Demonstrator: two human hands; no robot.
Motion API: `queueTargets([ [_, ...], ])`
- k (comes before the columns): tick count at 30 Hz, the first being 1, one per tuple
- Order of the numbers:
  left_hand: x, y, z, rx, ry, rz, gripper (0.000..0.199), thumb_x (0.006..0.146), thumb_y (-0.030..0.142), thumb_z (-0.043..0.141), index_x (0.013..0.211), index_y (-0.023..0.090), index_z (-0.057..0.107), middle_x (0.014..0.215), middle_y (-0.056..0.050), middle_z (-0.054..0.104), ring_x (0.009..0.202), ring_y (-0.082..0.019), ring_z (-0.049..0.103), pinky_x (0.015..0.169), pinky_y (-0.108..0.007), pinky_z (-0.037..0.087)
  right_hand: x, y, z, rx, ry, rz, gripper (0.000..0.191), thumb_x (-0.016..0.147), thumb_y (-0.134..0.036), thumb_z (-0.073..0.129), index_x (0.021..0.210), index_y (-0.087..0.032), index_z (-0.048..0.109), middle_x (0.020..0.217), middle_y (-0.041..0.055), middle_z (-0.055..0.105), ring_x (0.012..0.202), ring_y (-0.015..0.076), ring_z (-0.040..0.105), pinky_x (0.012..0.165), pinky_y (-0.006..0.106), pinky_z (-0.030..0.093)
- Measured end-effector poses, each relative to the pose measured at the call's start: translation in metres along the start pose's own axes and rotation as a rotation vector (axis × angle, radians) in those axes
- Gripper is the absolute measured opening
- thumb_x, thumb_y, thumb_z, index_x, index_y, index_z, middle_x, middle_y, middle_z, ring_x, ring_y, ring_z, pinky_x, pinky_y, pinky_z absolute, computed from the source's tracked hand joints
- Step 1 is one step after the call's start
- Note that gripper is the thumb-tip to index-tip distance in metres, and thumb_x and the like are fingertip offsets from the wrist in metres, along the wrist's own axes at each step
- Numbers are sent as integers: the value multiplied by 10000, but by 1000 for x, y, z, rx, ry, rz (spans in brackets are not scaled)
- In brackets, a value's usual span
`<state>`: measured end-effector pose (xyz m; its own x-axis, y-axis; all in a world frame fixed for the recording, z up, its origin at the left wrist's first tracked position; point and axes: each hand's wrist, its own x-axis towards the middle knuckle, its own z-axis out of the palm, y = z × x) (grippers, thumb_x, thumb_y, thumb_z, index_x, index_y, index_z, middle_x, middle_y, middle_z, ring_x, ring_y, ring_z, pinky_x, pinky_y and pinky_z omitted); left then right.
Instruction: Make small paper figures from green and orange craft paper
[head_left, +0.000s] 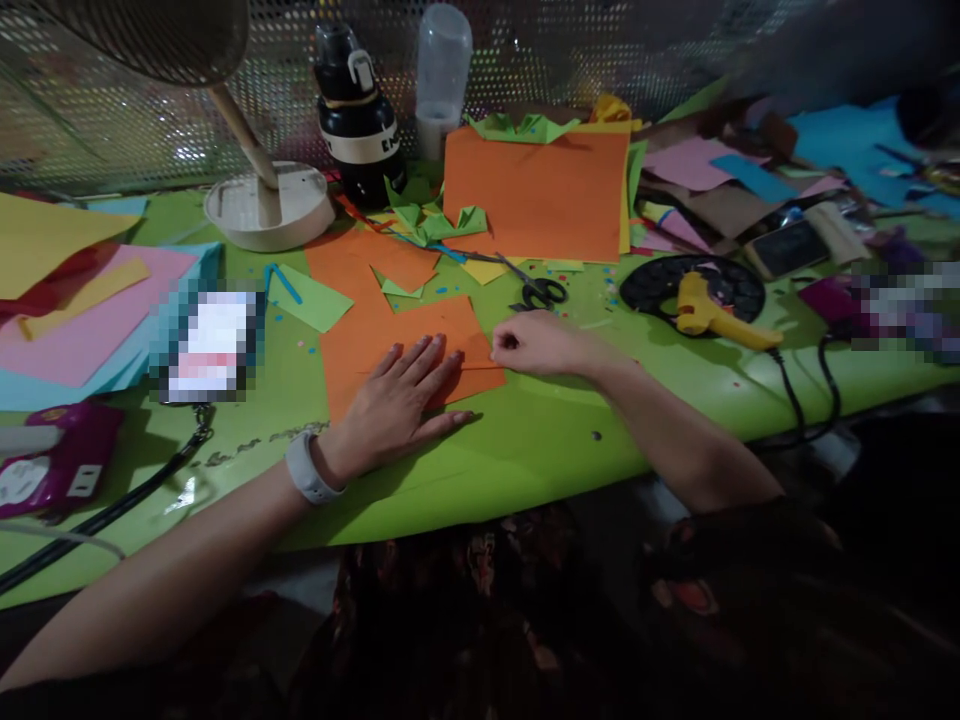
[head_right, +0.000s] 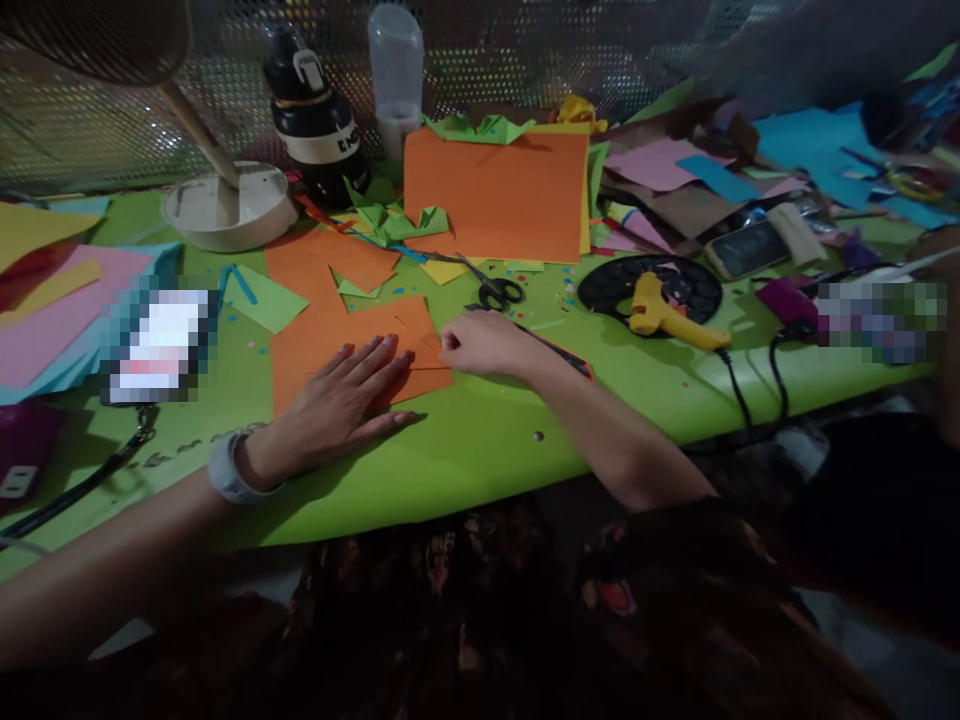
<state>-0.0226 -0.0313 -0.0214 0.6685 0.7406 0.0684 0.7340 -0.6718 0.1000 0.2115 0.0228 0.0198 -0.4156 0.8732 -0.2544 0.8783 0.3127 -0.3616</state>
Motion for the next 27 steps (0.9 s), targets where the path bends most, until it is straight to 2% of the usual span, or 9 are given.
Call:
queueTargets([
  [6, 0, 0, 0, 0, -2, 11, 769, 910, 676, 316, 1528, 222, 247, 1593, -109, 228, 1470, -286, 192, 1186, -485, 168, -1, 12, 1, -68, 51, -18, 128, 779, -321, 585, 733, -218, 648, 748, 32, 680, 643, 173, 559, 557, 295, 327],
  [8, 1, 0, 0, -2, -7, 7, 773, 908, 682, 311, 1529, 229, 240, 1597, -108, 217, 1469, -291, 192, 1182, -496, 172, 0, 11, 4, -86, 128, -72, 134, 786, -314, 589, 840, -218, 665, 852, 53, 704, 770, 216, 607, 646, 318, 403],
  [10, 1, 0, 0, -8, -10, 7, 777, 906, 686, 310, 1531, 230, 235, 1600, -110, 204, 1470, -294, 191, 1180, -503, 171, -1, 3, 8, -90, 192, -196, 259, 818, -266, 546, 1041, -202, 660, 1065, 85, 701, 992, 260, 612, 832, 368, 442],
  [13, 1, -1, 0, -16, -13, 27, 767, 913, 667, 323, 1522, 205, 266, 1593, -123, 226, 1473, -303, 173, 1181, -510, 157, -3, -15, 19, -58, 156, -390, 473, 894, -262, 461, 1351, -153, 508, 1434, 121, 504, 1325, 271, 440, 1090, 429, 326],
  [15, 1, -2, 0, -14, -17, 43, 743, 922, 636, 337, 1512, 186, 293, 1586, -133, 246, 1473, -309, 172, 1182, -514, 148, -6, -26, 30, -20, 91, -459, 629, 930, -422, 449, 1472, -117, 350, 1555, 141, 316, 1444, 273, 268, 1165, 439, 238],
  [17, 0, -4, 1, -7, -25, 58, 727, 929, 600, 349, 1506, 160, 301, 1582, -148, 252, 1472, -313, 173, 1182, -515, 144, -9, -33, 41, 9, 43, -470, 852, 899, -619, 429, 1521, -77, 217, 1593, 171, 175, 1481, 292, 145, 1194, 458, 181],
  [19, 0, -5, 2, -3, -33, 72, 742, 926, 596, 351, 1507, 138, 292, 1580, -161, 252, 1473, -317, 165, 1183, -515, 141, -11, -34, 50, 14, 13, -446, 1004, 857, -732, 382, 1527, -24, 142, 1597, 207, 85, 1487, 311, 72, 1206, 471, 139],
  [23, 1, -4, 3, 5, -45, 48, 810, 916, 656, 301, 1513, 110, 271, 1579, -179, 238, 1473, -315, 168, 1189, -505, 137, -16, -26, 59, -21, 25, -427, 1072, 842, -779, 308, 1524, 16, 81, 1594, 225, 14, 1486, 318, -7, 1213, 481, 87],
  [27, 1, -2, 0, 1, -38, 26, 807, 923, 657, 273, 1517, 111, 264, 1584, -178, 205, 1471, -305, 180, 1194, -494, 133, -23, -18, 59, -107, 52, -420, 1087, 826, -796, 307, 1524, 11, 97, 1588, 235, 38, 1486, 326, 15, 1207, 491, 88],
])
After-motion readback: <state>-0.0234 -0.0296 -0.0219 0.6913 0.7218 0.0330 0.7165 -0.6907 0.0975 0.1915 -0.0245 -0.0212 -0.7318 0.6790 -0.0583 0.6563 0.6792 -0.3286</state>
